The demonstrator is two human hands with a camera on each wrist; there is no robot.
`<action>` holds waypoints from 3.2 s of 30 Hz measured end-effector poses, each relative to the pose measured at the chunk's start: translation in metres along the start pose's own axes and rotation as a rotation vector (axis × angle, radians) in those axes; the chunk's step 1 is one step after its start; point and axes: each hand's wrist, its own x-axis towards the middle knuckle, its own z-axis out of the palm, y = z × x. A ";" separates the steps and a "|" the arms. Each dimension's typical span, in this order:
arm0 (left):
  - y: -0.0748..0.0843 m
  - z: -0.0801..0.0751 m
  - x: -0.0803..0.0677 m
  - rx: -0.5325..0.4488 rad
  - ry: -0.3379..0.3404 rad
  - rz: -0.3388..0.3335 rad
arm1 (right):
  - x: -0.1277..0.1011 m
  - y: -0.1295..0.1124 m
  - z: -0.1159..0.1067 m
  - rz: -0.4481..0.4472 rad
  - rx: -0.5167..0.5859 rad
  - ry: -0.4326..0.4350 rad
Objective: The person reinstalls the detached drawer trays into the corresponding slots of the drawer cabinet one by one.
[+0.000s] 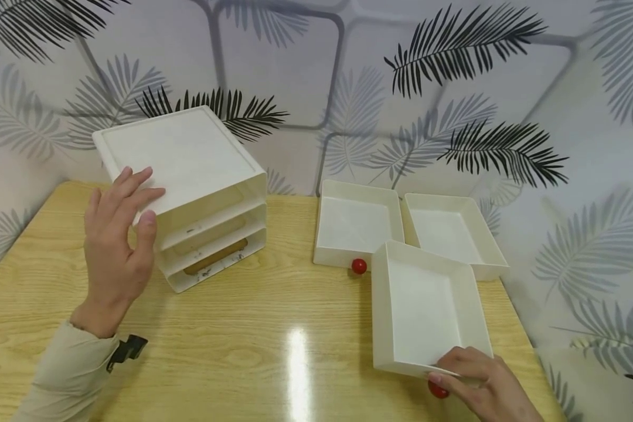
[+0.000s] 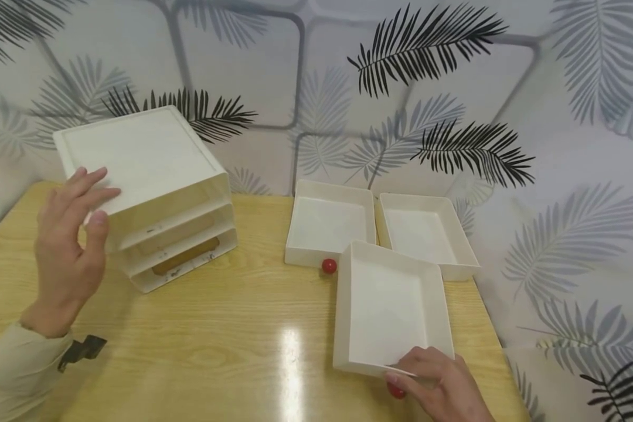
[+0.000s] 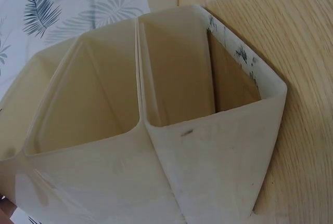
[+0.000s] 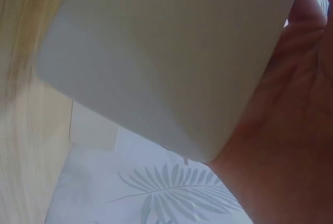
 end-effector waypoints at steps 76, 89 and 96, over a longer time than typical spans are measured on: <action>-0.002 0.002 -0.006 0.000 -0.053 0.000 | 0.067 -0.068 0.082 -0.546 -0.195 0.096; 0.000 0.003 -0.006 -0.014 -0.046 0.013 | 0.071 -0.072 0.088 -0.523 -0.212 0.030; 0.003 0.005 -0.004 -0.023 -0.039 0.012 | 0.072 -0.074 0.090 -0.540 -0.212 0.010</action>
